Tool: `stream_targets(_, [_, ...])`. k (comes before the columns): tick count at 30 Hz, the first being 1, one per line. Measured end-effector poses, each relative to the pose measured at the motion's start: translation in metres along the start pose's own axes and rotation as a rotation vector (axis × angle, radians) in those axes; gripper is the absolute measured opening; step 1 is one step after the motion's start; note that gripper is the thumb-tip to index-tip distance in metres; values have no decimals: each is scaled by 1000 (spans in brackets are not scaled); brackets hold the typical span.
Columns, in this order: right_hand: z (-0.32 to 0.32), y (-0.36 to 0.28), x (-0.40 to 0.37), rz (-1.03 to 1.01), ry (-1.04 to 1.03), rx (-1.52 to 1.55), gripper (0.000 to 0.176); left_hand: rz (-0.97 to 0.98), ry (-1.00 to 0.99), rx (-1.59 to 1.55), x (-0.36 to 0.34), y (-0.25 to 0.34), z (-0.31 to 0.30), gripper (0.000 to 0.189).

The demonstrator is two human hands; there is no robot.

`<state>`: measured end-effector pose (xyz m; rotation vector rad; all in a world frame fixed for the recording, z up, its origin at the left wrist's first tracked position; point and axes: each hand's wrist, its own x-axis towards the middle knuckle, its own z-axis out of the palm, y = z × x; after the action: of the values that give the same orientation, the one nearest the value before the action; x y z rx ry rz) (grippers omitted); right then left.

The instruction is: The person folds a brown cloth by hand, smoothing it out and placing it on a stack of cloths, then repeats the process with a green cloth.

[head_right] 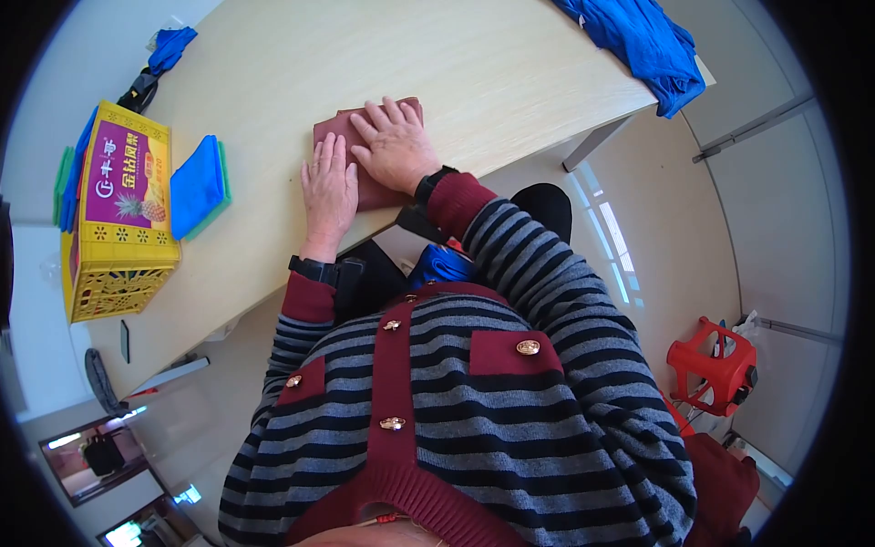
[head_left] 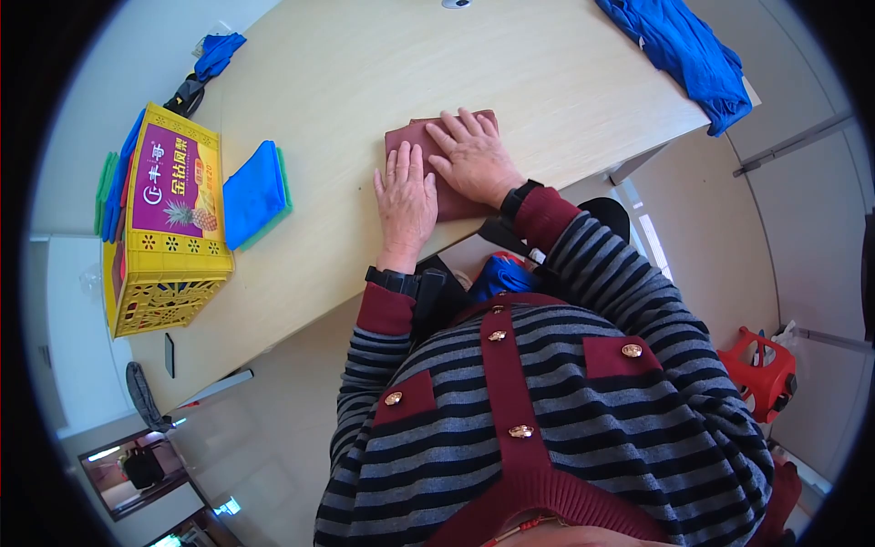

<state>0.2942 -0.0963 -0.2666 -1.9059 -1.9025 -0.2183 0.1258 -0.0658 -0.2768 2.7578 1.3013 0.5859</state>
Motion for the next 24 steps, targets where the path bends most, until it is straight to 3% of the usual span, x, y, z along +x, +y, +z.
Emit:
stream_targets(4, [-6,13,8,58,-11,20,56,-1,7,15,-3,4,-8,54])
stream_targets(8, [-15,17,8,109,-71,53,54,122,96,-15,-20,15,-25,51])
stream_targets(11, [-21,13,0,136,-98,64,55,274,19,-80,-42,26,-40,47])
stream_targets(14, [-27,10,-11,148,-94,55,59,267,28,44,-40,11,-44,47])
stream_targets(19, [-38,-1,-50,151,-84,-22,66,145,80,163,-28,-29,-44,47])
stream_targets(22, [-54,-6,-70,124,-76,-72,69,-34,83,123,-21,-46,-33,49])
stream_targets(24, [-75,-14,-76,127,-258,-140,68,-59,92,50,-21,-33,-33,48])
